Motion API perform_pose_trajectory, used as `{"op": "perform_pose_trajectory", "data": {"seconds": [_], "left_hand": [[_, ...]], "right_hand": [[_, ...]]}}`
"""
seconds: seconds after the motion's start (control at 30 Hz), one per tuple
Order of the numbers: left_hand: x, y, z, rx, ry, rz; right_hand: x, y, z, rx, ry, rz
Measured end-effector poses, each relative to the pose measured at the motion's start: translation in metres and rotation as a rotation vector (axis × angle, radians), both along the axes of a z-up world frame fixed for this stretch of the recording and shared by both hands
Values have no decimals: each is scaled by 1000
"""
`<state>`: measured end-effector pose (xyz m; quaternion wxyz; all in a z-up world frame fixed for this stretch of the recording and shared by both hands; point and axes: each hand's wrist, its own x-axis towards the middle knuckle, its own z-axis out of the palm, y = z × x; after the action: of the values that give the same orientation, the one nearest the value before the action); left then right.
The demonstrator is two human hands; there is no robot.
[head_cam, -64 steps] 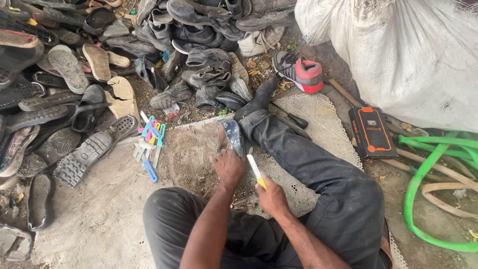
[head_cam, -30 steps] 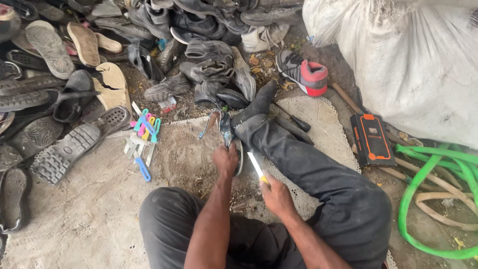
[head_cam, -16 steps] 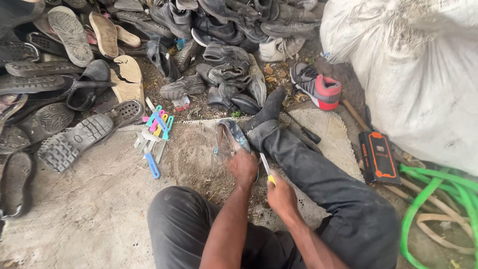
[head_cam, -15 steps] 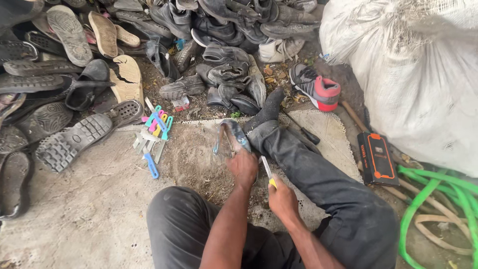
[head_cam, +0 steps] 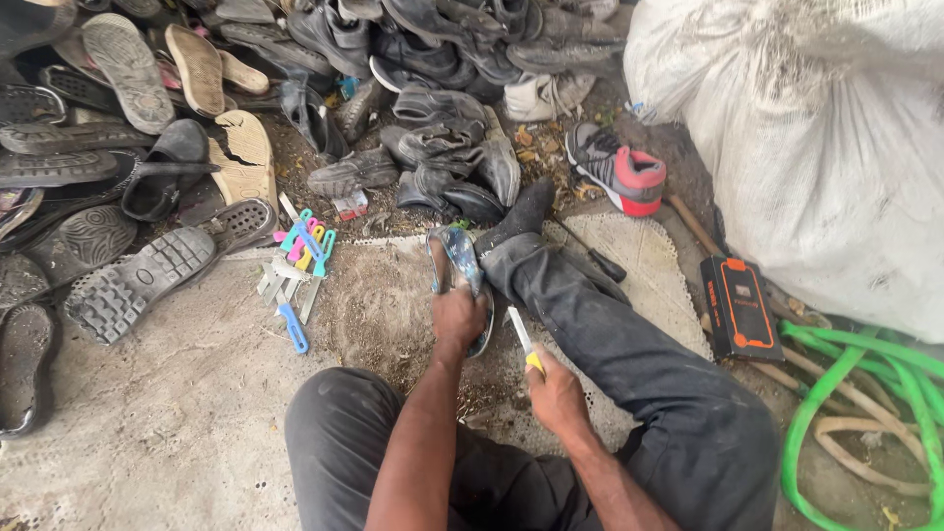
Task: The person uses a utility knife and a small metal tool to scrape and clean the soles of several shoes. They handle different types of footwear, including boots and sandals, one at a time while sitting on a concrete floor.
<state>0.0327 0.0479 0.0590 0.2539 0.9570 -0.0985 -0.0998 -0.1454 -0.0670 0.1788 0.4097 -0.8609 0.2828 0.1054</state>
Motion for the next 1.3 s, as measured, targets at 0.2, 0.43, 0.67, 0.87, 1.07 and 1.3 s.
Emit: {"op": "perform_pose_trajectory", "data": {"seconds": [0.2,0.43,0.67,0.87,1.07,1.3], "left_hand": [[-1,0,-3,-88,113,94],[-23,-8,12,-122,-70,210],[-27,-14,-20,-256,-108,332],[-29,-10,-21,-305,-77,309],[-30,-12,-19,-364,-75,354],[-22,-14,-40,-497,-202,367]], "right_hand": [[20,-13,-38,-136,-224,211],[49,1,-11,-383,53,341],[70,21,1,-477,184,420],[58,19,0,-488,62,494],[40,21,0,-522,139,522],[31,8,-16,-308,135,295]]}}
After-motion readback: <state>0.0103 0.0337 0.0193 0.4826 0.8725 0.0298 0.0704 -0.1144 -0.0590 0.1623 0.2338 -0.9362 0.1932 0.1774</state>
